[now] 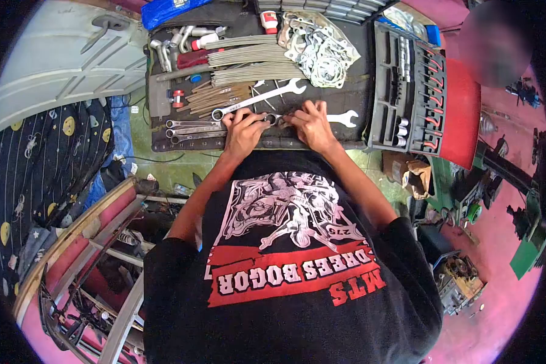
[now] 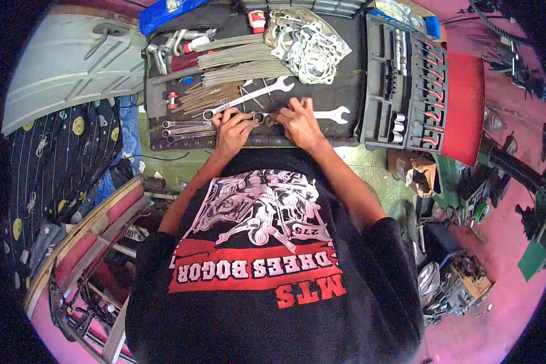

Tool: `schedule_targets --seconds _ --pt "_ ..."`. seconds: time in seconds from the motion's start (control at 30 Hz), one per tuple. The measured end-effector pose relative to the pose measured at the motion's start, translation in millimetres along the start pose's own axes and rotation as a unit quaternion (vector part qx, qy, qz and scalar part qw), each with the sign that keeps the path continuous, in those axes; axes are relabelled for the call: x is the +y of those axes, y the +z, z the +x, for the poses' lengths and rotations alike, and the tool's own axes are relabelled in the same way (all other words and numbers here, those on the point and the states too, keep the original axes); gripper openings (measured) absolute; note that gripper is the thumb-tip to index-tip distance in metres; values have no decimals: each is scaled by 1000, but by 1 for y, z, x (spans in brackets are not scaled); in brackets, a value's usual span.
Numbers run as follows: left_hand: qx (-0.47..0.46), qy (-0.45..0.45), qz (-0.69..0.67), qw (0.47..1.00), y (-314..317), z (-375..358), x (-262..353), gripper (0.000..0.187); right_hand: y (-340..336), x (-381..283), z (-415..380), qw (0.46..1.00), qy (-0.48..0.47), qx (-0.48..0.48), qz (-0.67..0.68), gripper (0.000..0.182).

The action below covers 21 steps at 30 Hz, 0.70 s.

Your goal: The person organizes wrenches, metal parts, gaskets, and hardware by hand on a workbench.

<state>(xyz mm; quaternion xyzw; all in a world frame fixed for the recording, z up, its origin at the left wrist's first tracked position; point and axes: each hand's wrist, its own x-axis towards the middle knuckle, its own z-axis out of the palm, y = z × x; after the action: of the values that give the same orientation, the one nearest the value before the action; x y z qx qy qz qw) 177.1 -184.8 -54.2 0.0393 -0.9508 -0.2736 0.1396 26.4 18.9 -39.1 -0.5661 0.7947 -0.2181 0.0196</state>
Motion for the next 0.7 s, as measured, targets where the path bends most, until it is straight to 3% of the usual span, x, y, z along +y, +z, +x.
schedule_targets --seconds 0.17,0.27,0.4,0.5,0.6,0.7 --pt "1 -7 -4 1000 2 0 -1 16 -19 38 -45 996 72 -35 -33 44" --pt "7 8 14 1000 5 -1 -4 25 -37 64 -70 993 85 -19 -77 49" --pt "9 19 27 999 4 0 -3 20 -59 78 -81 991 100 5 -83 47" --pt "16 11 33 999 3 1 1 18 -62 84 -83 992 105 -30 -70 48" --pt "18 18 25 999 1 2 0 17 -61 95 -95 988 124 19 -87 47" --pt "10 14 24 1000 1 1 0 16 -67 91 -100 989 127 -14 -79 44"
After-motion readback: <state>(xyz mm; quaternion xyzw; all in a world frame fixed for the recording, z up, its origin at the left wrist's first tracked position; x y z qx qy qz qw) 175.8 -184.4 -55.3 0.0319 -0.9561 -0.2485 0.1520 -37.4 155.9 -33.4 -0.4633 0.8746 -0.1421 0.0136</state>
